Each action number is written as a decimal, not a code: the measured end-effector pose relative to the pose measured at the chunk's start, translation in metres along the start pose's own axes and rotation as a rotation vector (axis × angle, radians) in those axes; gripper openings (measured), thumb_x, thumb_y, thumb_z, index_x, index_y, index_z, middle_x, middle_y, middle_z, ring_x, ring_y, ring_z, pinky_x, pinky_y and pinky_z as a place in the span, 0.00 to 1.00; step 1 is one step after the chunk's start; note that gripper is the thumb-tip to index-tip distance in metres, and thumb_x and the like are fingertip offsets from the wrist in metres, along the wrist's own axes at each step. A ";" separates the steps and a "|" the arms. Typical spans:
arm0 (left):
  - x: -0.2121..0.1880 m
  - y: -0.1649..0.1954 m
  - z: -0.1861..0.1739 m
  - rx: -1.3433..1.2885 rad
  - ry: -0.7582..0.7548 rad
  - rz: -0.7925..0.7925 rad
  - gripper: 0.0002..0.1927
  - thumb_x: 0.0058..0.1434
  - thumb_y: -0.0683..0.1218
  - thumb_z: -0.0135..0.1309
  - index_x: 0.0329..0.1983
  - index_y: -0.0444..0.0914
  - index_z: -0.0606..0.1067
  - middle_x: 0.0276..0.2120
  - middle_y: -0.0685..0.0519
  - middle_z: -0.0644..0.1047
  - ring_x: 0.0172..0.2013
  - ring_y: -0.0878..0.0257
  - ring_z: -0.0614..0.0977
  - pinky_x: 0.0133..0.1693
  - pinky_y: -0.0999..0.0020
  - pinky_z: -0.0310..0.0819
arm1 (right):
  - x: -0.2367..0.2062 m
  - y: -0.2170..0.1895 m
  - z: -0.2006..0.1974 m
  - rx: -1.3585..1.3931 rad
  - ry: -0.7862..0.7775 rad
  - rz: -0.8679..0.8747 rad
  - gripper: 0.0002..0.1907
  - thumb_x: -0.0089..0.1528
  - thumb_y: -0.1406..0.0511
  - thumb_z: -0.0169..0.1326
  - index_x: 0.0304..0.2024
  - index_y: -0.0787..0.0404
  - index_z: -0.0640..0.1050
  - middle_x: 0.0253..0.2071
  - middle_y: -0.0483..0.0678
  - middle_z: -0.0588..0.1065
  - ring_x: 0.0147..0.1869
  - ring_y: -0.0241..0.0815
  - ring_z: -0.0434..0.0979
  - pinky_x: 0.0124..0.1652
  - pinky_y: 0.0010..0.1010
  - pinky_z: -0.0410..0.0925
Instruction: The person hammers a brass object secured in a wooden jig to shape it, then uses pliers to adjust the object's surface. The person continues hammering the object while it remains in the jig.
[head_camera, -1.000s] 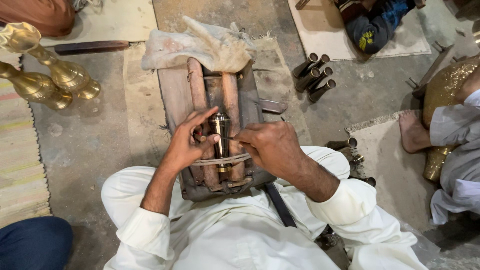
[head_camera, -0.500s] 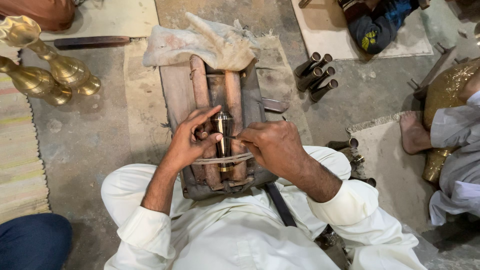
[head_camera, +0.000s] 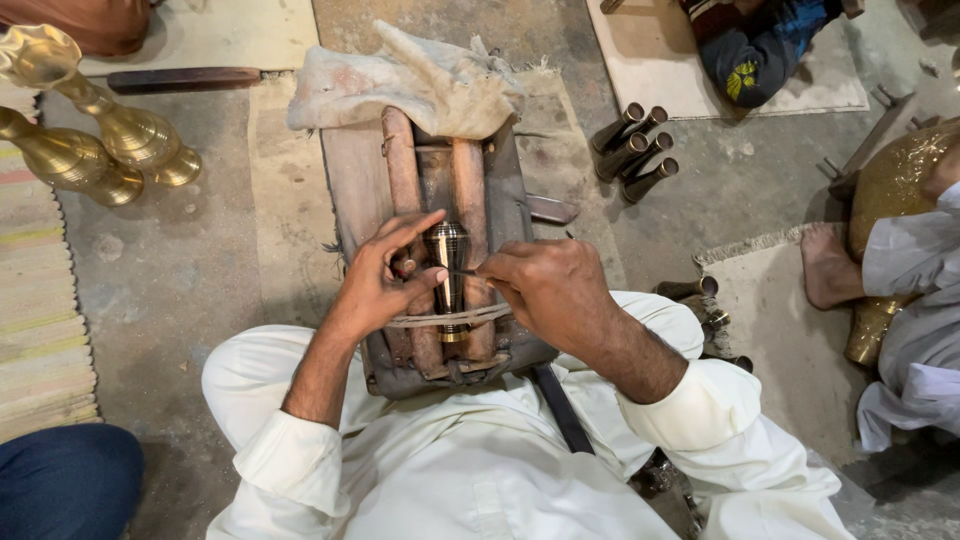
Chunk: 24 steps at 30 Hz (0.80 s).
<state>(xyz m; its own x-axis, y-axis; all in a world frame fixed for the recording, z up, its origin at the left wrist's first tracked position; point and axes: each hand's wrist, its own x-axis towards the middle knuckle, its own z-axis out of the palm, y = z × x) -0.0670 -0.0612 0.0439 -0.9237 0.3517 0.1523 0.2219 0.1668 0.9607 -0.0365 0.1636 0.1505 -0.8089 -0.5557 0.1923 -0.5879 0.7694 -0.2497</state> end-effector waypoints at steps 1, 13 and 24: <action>0.000 0.000 0.000 0.000 0.001 0.003 0.35 0.57 0.42 0.66 0.69 0.47 0.71 0.59 0.53 0.76 0.54 0.63 0.78 0.49 0.70 0.75 | 0.001 0.000 0.000 -0.009 0.000 -0.012 0.09 0.54 0.70 0.62 0.38 0.57 0.83 0.30 0.46 0.78 0.34 0.48 0.82 0.32 0.41 0.73; 0.001 -0.001 -0.001 -0.011 0.003 -0.035 0.34 0.55 0.41 0.66 0.66 0.45 0.73 0.55 0.54 0.77 0.50 0.64 0.77 0.46 0.70 0.73 | 0.005 0.001 0.009 -0.206 -0.015 -0.229 0.04 0.55 0.66 0.62 0.32 0.59 0.81 0.40 0.45 0.82 0.31 0.44 0.81 0.29 0.39 0.73; 0.010 -0.011 0.016 0.013 0.155 -0.146 0.21 0.59 0.45 0.67 0.55 0.40 0.77 0.38 0.60 0.78 0.35 0.71 0.73 0.38 0.75 0.69 | -0.033 0.052 0.037 0.729 0.261 0.338 0.10 0.63 0.67 0.65 0.46 0.64 0.83 0.41 0.46 0.83 0.43 0.34 0.83 0.41 0.27 0.76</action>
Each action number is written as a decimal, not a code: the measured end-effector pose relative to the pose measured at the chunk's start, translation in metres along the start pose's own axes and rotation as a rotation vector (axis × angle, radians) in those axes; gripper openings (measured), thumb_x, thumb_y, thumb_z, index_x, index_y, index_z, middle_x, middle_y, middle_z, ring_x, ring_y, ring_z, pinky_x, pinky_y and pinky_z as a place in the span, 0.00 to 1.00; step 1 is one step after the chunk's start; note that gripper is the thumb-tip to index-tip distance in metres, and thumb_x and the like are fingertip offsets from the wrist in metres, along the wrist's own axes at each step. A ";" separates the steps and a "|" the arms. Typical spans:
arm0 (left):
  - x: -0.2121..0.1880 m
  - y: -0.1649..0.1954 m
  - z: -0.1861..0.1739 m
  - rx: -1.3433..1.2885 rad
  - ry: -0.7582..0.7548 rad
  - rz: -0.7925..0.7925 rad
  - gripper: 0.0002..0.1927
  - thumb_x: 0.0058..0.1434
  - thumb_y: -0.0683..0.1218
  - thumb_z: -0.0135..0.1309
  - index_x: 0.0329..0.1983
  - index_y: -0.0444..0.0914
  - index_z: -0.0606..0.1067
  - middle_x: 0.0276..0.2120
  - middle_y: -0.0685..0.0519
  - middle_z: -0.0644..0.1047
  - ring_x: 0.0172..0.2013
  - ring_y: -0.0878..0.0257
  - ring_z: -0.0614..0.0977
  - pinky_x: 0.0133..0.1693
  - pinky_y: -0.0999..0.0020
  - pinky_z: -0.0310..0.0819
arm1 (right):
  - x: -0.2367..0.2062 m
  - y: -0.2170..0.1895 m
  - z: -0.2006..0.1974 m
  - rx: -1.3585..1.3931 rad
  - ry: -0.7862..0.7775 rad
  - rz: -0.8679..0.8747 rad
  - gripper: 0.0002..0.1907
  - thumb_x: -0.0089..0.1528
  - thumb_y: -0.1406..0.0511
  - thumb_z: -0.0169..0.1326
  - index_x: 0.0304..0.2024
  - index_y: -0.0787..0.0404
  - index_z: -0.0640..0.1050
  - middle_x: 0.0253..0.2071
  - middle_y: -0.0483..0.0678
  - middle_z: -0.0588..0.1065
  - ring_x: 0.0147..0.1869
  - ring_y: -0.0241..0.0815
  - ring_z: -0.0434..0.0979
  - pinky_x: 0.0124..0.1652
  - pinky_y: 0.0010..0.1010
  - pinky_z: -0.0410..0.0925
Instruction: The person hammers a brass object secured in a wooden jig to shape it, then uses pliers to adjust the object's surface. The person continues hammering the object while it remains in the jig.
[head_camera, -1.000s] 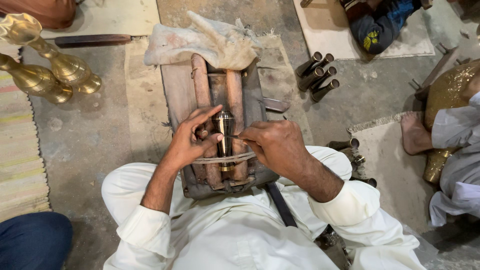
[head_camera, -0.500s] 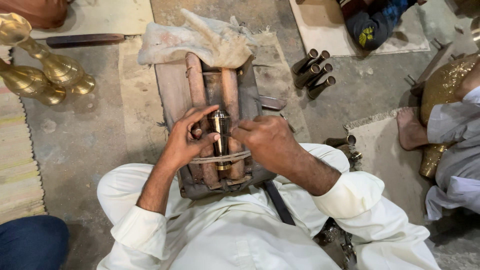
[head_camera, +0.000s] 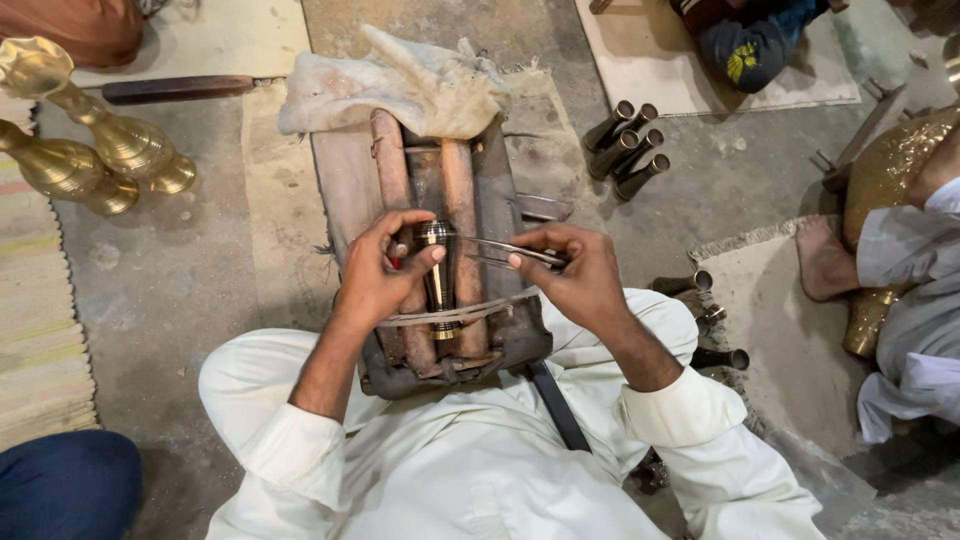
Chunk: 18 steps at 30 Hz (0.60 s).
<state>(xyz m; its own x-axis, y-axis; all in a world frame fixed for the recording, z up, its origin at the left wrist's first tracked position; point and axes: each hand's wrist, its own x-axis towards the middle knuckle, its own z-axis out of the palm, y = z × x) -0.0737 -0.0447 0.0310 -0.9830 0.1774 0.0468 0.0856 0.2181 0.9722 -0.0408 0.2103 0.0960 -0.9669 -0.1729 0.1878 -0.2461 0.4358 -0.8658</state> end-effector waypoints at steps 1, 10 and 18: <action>0.000 -0.003 0.000 -0.015 -0.011 0.006 0.21 0.60 0.44 0.66 0.56 0.40 0.77 0.38 0.59 0.78 0.35 0.71 0.72 0.38 0.75 0.68 | -0.003 0.006 0.001 0.029 -0.002 0.137 0.11 0.62 0.67 0.64 0.46 0.65 0.83 0.39 0.46 0.83 0.39 0.34 0.80 0.36 0.28 0.72; -0.005 -0.001 -0.007 -0.017 -0.061 0.066 0.25 0.61 0.41 0.61 0.62 0.42 0.72 0.49 0.57 0.77 0.46 0.68 0.75 0.47 0.71 0.71 | -0.013 0.000 0.012 -0.057 -0.018 0.087 0.10 0.62 0.68 0.64 0.46 0.64 0.85 0.37 0.44 0.83 0.38 0.30 0.78 0.35 0.24 0.69; -0.006 0.011 -0.002 0.031 -0.045 0.012 0.26 0.57 0.42 0.63 0.60 0.41 0.72 0.46 0.55 0.79 0.43 0.64 0.79 0.48 0.68 0.75 | -0.013 -0.024 0.016 -0.229 0.037 0.068 0.10 0.60 0.69 0.64 0.44 0.63 0.85 0.37 0.48 0.85 0.36 0.32 0.83 0.34 0.26 0.71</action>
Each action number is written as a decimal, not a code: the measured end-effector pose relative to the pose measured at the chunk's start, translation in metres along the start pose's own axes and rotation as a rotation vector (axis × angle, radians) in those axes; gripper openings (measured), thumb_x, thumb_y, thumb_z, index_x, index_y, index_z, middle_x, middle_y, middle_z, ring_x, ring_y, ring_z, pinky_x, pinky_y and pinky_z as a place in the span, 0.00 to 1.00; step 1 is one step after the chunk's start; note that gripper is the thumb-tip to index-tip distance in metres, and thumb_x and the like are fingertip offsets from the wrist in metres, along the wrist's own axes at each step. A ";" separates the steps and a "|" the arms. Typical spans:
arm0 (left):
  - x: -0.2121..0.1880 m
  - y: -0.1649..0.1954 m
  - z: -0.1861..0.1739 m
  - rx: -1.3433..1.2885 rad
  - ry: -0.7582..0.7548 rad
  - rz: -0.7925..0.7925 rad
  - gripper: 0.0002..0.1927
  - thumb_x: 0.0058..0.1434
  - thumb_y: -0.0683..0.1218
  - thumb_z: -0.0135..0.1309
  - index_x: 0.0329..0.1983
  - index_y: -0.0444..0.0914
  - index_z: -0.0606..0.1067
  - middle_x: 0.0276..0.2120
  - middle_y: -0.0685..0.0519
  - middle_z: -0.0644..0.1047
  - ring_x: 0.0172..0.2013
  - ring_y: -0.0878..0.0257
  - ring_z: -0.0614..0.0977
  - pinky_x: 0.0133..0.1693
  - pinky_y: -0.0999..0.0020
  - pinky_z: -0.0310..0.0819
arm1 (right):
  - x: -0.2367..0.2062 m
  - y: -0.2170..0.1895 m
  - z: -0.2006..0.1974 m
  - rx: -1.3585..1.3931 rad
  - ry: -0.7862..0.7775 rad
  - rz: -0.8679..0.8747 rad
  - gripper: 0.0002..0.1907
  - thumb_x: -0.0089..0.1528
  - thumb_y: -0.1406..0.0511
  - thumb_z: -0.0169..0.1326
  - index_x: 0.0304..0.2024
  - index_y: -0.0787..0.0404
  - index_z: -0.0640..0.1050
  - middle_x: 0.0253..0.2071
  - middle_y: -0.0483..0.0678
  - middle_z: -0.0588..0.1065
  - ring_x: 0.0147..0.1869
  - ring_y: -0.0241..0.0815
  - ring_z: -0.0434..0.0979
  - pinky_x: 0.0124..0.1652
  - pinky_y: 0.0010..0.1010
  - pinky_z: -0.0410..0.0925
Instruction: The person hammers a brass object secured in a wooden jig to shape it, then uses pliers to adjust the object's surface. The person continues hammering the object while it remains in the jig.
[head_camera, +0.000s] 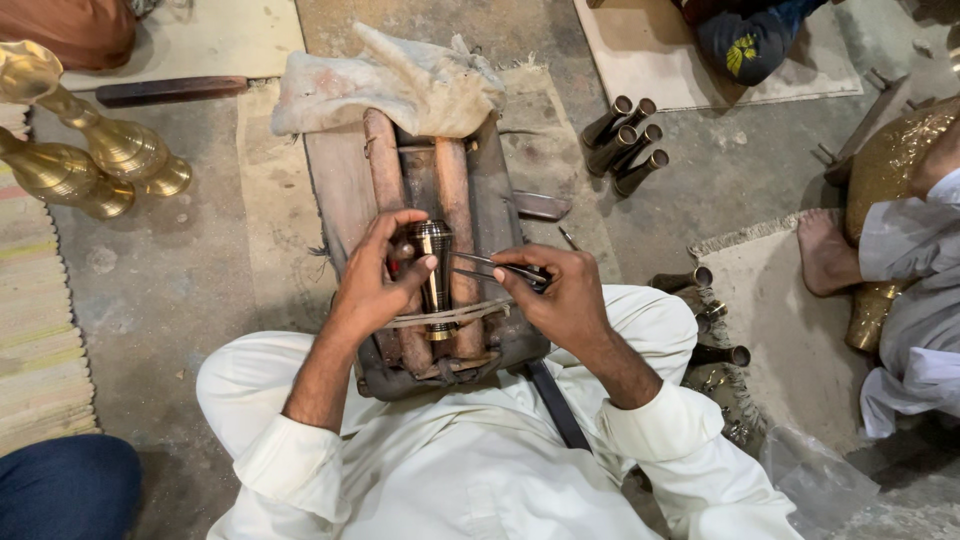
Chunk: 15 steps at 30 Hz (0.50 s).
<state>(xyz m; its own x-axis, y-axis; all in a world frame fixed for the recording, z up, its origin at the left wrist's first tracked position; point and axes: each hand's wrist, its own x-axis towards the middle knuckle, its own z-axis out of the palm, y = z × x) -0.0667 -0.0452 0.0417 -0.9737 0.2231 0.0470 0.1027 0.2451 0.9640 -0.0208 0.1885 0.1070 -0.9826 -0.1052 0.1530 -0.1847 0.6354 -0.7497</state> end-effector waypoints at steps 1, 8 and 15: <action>0.001 0.000 0.002 -0.005 0.018 0.007 0.26 0.57 0.43 0.65 0.59 0.41 0.72 0.47 0.55 0.78 0.43 0.64 0.79 0.47 0.68 0.76 | -0.001 0.000 0.000 0.018 0.002 -0.012 0.09 0.60 0.69 0.64 0.44 0.63 0.85 0.38 0.48 0.85 0.38 0.33 0.83 0.36 0.26 0.72; 0.002 -0.009 0.002 0.003 0.008 -0.032 0.26 0.59 0.44 0.65 0.61 0.43 0.73 0.46 0.55 0.80 0.40 0.61 0.77 0.46 0.67 0.75 | -0.011 0.006 0.006 0.117 0.055 0.053 0.09 0.61 0.69 0.63 0.45 0.63 0.84 0.40 0.50 0.84 0.43 0.34 0.84 0.42 0.26 0.74; -0.001 -0.008 -0.005 -0.032 -0.026 0.111 0.28 0.62 0.42 0.61 0.66 0.43 0.71 0.52 0.55 0.78 0.46 0.65 0.77 0.48 0.68 0.74 | -0.025 0.013 0.027 0.296 0.100 0.193 0.13 0.61 0.70 0.64 0.48 0.66 0.83 0.43 0.49 0.84 0.45 0.33 0.81 0.45 0.24 0.73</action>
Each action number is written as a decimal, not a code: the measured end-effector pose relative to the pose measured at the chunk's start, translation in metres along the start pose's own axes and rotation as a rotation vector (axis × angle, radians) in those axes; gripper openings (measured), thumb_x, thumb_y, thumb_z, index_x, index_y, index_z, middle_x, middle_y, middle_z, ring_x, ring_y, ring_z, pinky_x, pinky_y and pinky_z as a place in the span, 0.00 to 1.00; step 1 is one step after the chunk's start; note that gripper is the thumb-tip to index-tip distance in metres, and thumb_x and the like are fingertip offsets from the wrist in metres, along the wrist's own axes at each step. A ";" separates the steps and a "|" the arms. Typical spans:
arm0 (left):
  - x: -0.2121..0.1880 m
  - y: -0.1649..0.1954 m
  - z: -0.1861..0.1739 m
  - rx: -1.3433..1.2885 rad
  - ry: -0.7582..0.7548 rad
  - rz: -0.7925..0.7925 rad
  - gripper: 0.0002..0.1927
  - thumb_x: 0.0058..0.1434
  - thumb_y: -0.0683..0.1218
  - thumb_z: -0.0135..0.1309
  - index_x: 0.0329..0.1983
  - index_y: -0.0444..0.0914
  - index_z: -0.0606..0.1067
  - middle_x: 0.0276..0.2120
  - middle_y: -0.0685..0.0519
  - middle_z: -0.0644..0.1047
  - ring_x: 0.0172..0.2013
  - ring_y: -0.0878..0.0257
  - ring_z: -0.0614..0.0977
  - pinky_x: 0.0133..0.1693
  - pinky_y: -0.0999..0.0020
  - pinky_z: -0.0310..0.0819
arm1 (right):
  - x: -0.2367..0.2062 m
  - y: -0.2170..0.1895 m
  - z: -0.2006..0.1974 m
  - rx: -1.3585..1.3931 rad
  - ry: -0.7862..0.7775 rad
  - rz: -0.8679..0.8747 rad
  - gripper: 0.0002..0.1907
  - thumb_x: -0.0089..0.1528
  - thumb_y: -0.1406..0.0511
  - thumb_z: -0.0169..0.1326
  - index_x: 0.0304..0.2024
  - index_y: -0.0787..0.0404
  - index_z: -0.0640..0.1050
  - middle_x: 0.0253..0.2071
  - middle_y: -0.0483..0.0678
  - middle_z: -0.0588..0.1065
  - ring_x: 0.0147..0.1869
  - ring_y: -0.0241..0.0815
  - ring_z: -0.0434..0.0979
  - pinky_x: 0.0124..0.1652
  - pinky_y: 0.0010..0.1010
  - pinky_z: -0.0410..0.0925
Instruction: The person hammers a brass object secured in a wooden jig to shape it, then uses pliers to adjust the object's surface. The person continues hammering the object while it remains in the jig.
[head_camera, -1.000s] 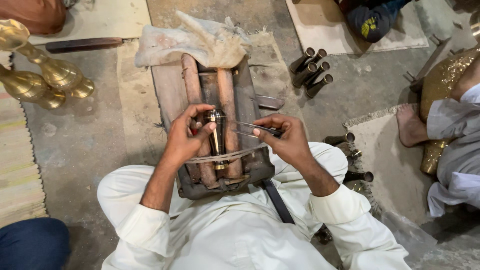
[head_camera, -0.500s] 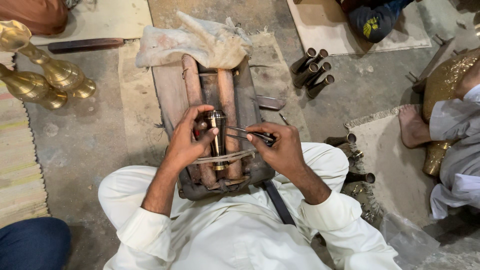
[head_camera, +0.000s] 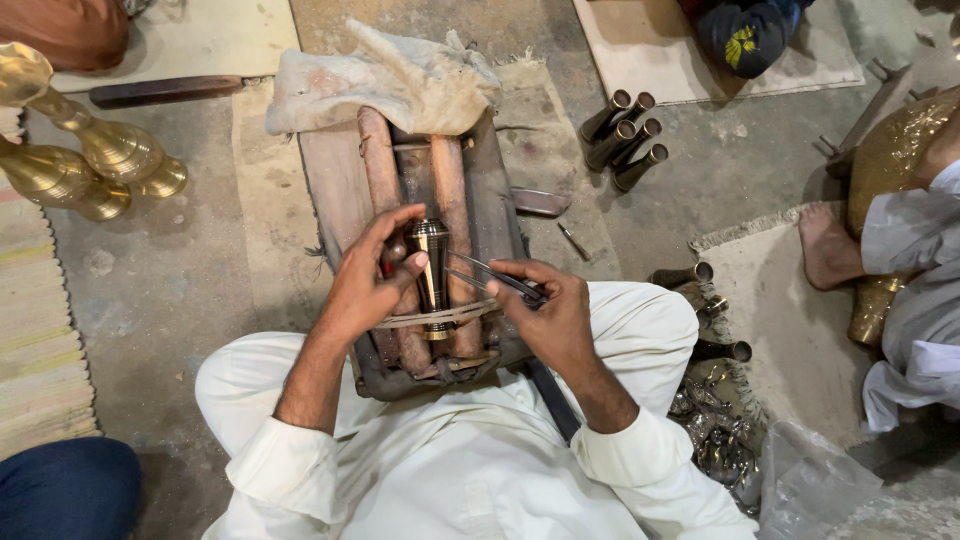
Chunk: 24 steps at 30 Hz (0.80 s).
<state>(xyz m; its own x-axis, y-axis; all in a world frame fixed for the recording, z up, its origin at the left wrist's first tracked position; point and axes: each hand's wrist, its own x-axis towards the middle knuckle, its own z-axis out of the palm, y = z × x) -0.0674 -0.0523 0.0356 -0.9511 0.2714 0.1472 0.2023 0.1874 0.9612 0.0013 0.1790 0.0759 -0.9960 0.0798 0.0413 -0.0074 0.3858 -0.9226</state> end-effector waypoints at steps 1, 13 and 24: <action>0.000 0.001 0.001 0.022 0.012 -0.001 0.27 0.61 0.43 0.62 0.64 0.43 0.72 0.50 0.55 0.78 0.45 0.64 0.78 0.48 0.68 0.74 | -0.001 0.002 0.001 0.019 -0.007 -0.005 0.15 0.59 0.70 0.66 0.49 0.67 0.83 0.43 0.49 0.83 0.45 0.33 0.81 0.45 0.24 0.74; 0.002 0.008 -0.005 0.042 -0.083 -0.125 0.28 0.61 0.41 0.60 0.65 0.46 0.69 0.49 0.52 0.79 0.48 0.60 0.79 0.51 0.63 0.74 | -0.019 -0.005 0.001 -0.041 0.059 -0.019 0.18 0.57 0.70 0.67 0.50 0.66 0.82 0.45 0.50 0.82 0.48 0.36 0.84 0.46 0.25 0.77; 0.005 0.019 0.004 0.106 -0.028 -0.304 0.29 0.55 0.46 0.67 0.60 0.45 0.71 0.49 0.54 0.81 0.45 0.61 0.83 0.48 0.64 0.78 | -0.021 -0.015 0.005 -0.164 0.071 -0.090 0.18 0.56 0.69 0.67 0.49 0.64 0.82 0.43 0.51 0.82 0.45 0.36 0.85 0.42 0.25 0.77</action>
<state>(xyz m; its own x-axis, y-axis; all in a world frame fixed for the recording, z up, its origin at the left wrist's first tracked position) -0.0670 -0.0435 0.0536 -0.9651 0.2136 -0.1514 -0.0660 0.3611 0.9302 0.0219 0.1673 0.0866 -0.9831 0.1003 0.1534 -0.0761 0.5384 -0.8393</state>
